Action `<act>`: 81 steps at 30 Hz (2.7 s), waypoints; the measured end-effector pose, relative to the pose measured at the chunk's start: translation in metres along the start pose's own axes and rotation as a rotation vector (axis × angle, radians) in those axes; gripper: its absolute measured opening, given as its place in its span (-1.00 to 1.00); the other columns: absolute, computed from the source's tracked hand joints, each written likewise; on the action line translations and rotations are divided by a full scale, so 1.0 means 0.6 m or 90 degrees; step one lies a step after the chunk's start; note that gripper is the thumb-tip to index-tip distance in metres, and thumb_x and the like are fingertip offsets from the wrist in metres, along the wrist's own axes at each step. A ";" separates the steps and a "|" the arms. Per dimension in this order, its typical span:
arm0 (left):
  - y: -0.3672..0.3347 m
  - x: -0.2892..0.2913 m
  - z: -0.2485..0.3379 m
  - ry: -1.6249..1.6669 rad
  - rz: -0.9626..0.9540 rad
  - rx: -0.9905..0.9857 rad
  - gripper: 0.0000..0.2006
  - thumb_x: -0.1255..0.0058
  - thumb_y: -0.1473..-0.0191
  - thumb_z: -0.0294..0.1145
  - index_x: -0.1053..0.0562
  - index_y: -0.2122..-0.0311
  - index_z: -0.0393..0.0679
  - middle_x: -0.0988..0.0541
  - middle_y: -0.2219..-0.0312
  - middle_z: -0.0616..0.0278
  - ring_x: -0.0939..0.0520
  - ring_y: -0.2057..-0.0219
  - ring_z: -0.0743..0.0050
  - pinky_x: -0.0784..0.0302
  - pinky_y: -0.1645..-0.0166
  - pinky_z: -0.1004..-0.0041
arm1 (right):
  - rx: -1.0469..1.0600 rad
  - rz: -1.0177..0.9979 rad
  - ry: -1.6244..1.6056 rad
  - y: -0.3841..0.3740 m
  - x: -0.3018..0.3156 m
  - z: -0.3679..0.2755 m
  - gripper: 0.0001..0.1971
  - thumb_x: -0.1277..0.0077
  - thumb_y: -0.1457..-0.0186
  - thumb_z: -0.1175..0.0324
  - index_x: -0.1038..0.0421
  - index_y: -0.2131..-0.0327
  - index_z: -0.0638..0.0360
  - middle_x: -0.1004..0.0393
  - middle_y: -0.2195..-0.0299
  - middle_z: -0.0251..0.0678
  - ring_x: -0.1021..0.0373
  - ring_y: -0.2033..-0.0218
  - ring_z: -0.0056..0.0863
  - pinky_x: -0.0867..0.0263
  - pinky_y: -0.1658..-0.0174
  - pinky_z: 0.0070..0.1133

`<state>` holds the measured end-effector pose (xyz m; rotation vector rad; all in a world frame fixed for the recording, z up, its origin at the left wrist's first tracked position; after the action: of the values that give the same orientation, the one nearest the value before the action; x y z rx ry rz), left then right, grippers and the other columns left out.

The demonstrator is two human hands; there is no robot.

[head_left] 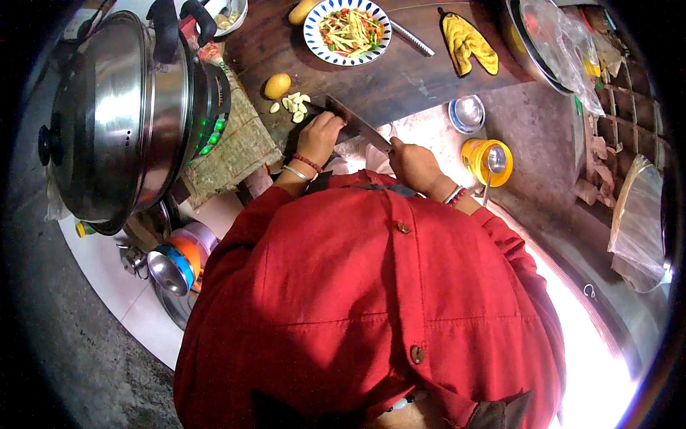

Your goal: The person chops garlic on a wooden board with a large knife and then begins to slice a potato.

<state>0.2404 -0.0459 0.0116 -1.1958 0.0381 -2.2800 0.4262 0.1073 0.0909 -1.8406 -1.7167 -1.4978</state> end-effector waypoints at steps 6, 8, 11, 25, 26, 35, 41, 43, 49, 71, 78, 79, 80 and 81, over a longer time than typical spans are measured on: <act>0.004 -0.004 -0.007 0.008 0.008 -0.032 -0.91 -0.01 -0.06 -0.48 -0.47 0.29 -0.11 -0.52 0.32 0.16 -0.60 0.26 0.08 -0.56 0.21 0.26 | -0.001 0.018 -0.076 -0.001 -0.007 0.013 -0.71 0.10 -0.15 0.33 -0.31 0.09 0.28 -0.53 0.48 0.08 -0.48 0.45 0.10 -0.39 0.35 -0.13; 0.005 -0.001 -0.007 -0.008 -0.024 -0.013 -0.90 0.00 -0.06 -0.49 -0.48 0.28 -0.12 -0.53 0.30 0.16 -0.60 0.25 0.09 -0.56 0.20 0.26 | 0.010 0.036 -0.059 0.003 0.000 0.009 -0.69 0.08 -0.15 0.33 -0.29 0.08 0.29 -0.53 0.47 0.09 -0.48 0.44 0.11 -0.39 0.36 -0.12; 0.004 -0.001 -0.009 -0.012 -0.031 -0.006 -0.89 0.00 -0.06 -0.48 -0.48 0.27 -0.12 -0.53 0.30 0.18 -0.60 0.24 0.10 -0.57 0.18 0.28 | -0.014 0.002 -0.057 0.003 0.013 -0.001 -0.74 0.03 -0.13 0.29 -0.38 0.16 0.24 -0.52 0.45 0.11 -0.47 0.38 0.12 -0.39 0.29 -0.15; 0.005 -0.007 -0.011 0.016 -0.017 0.005 -0.88 -0.09 -0.05 -0.48 -0.53 0.27 -0.18 -0.56 0.26 0.14 -0.60 0.20 0.10 -0.56 0.13 0.29 | -0.012 0.010 -0.141 -0.003 -0.019 0.017 -0.74 0.06 -0.17 0.22 -0.36 0.18 0.20 -0.53 0.43 0.11 -0.48 0.37 0.13 -0.37 0.29 -0.11; 0.004 -0.007 -0.012 0.019 -0.002 -0.006 -0.90 -0.08 -0.06 -0.48 -0.51 0.28 -0.16 -0.55 0.28 0.17 -0.61 0.23 0.09 -0.56 0.17 0.28 | -0.013 0.011 -0.136 -0.004 -0.019 0.016 -0.74 0.06 -0.18 0.21 -0.36 0.19 0.20 -0.53 0.43 0.11 -0.48 0.37 0.13 -0.37 0.29 -0.11; 0.005 -0.008 -0.012 0.026 0.014 -0.021 -0.92 -0.07 -0.05 -0.49 -0.49 0.30 -0.13 -0.54 0.32 0.20 -0.61 0.27 0.08 -0.57 0.23 0.25 | -0.005 0.032 -0.106 -0.009 -0.030 0.020 -0.73 0.05 -0.18 0.20 -0.37 0.18 0.20 -0.53 0.43 0.10 -0.49 0.36 0.11 -0.38 0.29 -0.11; 0.004 -0.004 -0.009 0.020 0.018 -0.031 -0.92 -0.07 -0.05 -0.48 -0.50 0.30 -0.12 -0.53 0.33 0.20 -0.61 0.27 0.11 -0.56 0.23 0.27 | -0.034 0.065 -0.122 -0.002 -0.030 0.013 -0.67 -0.02 -0.13 0.28 -0.41 0.08 0.26 -0.51 0.47 0.12 -0.47 0.40 0.12 -0.38 0.31 -0.18; 0.002 -0.003 -0.005 0.017 0.009 -0.029 -0.92 -0.08 -0.05 -0.47 -0.50 0.31 -0.12 -0.53 0.34 0.21 -0.61 0.27 0.12 -0.56 0.22 0.27 | -0.029 0.054 -0.110 -0.004 -0.026 0.016 -0.68 -0.01 -0.13 0.28 -0.41 0.09 0.25 -0.51 0.46 0.13 -0.47 0.40 0.12 -0.39 0.30 -0.18; -0.004 -0.003 -0.006 0.048 -0.013 0.035 -0.93 -0.08 -0.05 -0.45 -0.51 0.32 -0.12 -0.53 0.32 0.22 -0.60 0.26 0.12 -0.56 0.22 0.27 | -0.025 0.038 -0.099 -0.009 -0.023 0.017 -0.73 0.02 -0.13 0.28 -0.41 0.16 0.24 -0.51 0.45 0.15 -0.47 0.38 0.13 -0.39 0.30 -0.16; 0.022 0.062 -0.058 -0.109 0.049 0.223 -0.79 -0.21 0.01 -0.46 -0.47 0.23 -0.17 -0.46 0.24 0.04 -0.53 0.17 -0.07 -0.48 0.09 0.16 | 0.033 -0.042 -0.155 -0.001 -0.021 0.046 -0.73 -0.06 -0.09 0.25 -0.38 0.18 0.16 -0.52 0.46 0.03 -0.47 0.38 0.07 -0.35 0.32 -0.16; 0.037 0.047 -0.027 -0.008 -0.017 0.098 -0.86 -0.08 -0.05 -0.47 -0.51 0.24 -0.16 -0.46 0.24 0.10 -0.54 0.18 0.01 -0.49 0.12 0.19 | 0.029 0.064 -0.120 -0.011 0.000 0.056 -0.70 -0.07 -0.07 0.23 -0.38 0.16 0.15 -0.53 0.42 0.05 -0.47 0.37 0.08 -0.37 0.32 -0.16; 0.039 0.038 -0.018 0.007 -0.050 0.075 -0.86 -0.05 -0.06 -0.48 -0.51 0.23 -0.17 -0.46 0.23 0.11 -0.54 0.18 0.04 -0.50 0.13 0.21 | 0.045 0.059 -0.116 -0.012 -0.001 0.060 -0.72 -0.05 -0.08 0.23 -0.37 0.17 0.13 -0.52 0.44 0.04 -0.47 0.38 0.08 -0.37 0.33 -0.16; 0.039 0.029 -0.012 0.022 -0.083 0.051 -0.86 -0.02 -0.08 -0.49 -0.51 0.23 -0.17 -0.46 0.23 0.13 -0.55 0.18 0.06 -0.51 0.15 0.23 | 0.042 0.060 -0.118 -0.011 -0.001 0.059 -0.72 -0.05 -0.08 0.23 -0.37 0.17 0.13 -0.52 0.44 0.04 -0.47 0.38 0.08 -0.37 0.33 -0.16; 0.036 0.025 -0.009 0.001 -0.089 0.005 -0.83 -0.01 -0.07 -0.50 -0.50 0.19 -0.16 -0.48 0.19 0.14 -0.56 0.16 0.10 -0.53 0.15 0.25 | 0.040 0.055 -0.120 -0.011 0.000 0.054 -0.73 -0.05 -0.08 0.23 -0.37 0.18 0.12 -0.53 0.45 0.02 -0.47 0.39 0.08 -0.37 0.34 -0.15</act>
<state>0.2395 -0.0725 0.0135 -1.2265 -0.0559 -2.3998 0.4373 0.1328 0.0728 -2.0509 -1.7173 -1.2600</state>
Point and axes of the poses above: each hand's wrist, its own y-axis away from the middle knuckle, its own x-axis out of the back of the hand, z = x × y, the point moved 1 cm from there along -y, towards the middle knuckle
